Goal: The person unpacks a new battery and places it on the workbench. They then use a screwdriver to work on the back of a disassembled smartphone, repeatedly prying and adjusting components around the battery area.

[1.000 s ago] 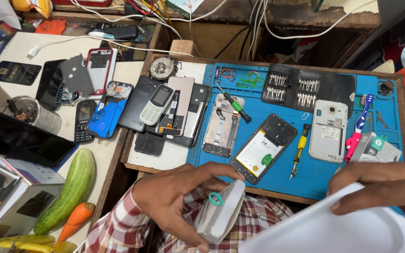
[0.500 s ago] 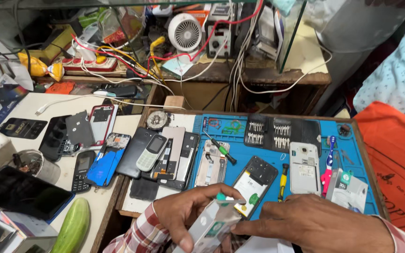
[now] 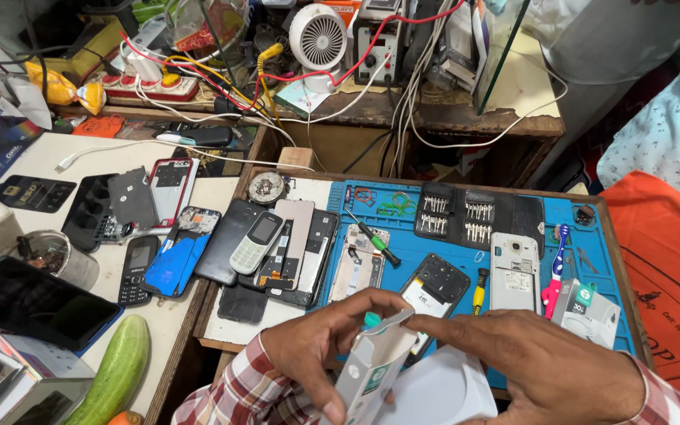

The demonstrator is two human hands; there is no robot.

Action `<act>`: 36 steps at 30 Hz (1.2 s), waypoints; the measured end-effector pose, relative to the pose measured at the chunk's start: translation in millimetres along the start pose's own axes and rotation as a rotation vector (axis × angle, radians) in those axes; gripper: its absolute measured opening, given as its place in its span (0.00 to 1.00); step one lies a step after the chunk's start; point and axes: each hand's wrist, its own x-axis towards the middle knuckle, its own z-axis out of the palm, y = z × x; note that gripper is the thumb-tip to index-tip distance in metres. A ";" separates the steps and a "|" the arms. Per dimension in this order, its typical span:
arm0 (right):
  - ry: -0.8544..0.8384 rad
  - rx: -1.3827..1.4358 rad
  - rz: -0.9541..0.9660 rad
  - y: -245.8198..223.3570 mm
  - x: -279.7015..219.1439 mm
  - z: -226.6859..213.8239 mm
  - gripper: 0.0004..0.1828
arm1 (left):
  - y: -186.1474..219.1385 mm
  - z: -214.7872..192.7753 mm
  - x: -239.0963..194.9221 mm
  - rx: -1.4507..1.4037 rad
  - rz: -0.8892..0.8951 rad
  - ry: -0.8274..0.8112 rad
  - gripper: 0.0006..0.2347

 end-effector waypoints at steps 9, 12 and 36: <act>0.203 0.004 -0.141 32.5 -12.9 27.3 0.59 | -1.2 10.2 5.7 0.361 0.089 0.148 0.54; 0.230 -0.006 -0.167 34.8 -17.2 29.0 0.57 | -5.6 14.7 7.1 0.372 0.111 0.162 0.52; 0.657 0.468 -0.071 70.7 -70.1 37.7 0.53 | -3.4 -1.5 -14.6 1.089 0.366 0.328 0.49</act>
